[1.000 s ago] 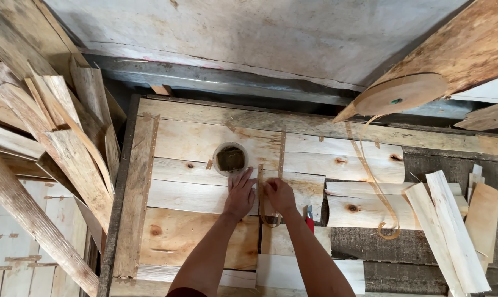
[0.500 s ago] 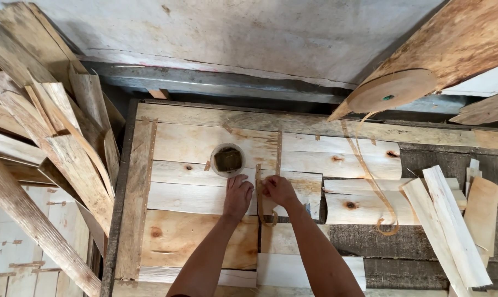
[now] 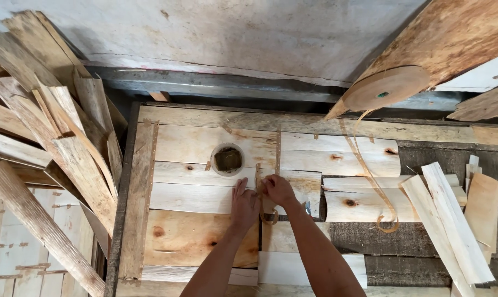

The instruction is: Cutting thin strips of wood to size using a utility knife while assembling a wood panel.

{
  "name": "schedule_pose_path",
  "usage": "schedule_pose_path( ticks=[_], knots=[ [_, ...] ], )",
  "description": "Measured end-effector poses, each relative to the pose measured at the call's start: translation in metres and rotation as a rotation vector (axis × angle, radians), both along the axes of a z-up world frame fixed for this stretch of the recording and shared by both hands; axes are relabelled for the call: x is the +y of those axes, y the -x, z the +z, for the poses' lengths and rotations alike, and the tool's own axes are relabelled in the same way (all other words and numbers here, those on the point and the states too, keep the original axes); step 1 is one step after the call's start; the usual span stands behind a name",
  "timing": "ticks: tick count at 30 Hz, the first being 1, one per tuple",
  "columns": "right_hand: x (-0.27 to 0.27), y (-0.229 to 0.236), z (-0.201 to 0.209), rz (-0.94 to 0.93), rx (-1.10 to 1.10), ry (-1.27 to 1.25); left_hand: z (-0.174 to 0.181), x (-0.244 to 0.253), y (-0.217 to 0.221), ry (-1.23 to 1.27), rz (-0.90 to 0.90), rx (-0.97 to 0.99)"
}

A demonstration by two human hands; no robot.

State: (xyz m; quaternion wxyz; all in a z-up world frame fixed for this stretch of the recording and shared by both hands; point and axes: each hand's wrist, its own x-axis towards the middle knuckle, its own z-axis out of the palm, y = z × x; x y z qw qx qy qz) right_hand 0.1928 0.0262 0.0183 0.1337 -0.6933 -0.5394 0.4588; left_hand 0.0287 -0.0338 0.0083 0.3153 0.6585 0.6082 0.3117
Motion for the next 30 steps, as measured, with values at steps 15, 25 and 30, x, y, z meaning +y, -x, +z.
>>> schedule_pose_path(
  ticks=[15, 25, 30],
  knots=[
    [0.002, -0.006, -0.028, 0.006, -0.024, -0.043, 0.006, 0.003, -0.005, 0.147, 0.009, 0.124],
    [0.030, 0.007, -0.003, -0.066, -0.044, 0.210, 0.020, 0.014, 0.005, 0.166, 0.026, 0.068],
    [0.049, 0.009, -0.023, -0.108, -0.252, 0.267, 0.015, 0.015, 0.008, 0.184, -0.012, 0.109]
  ],
)
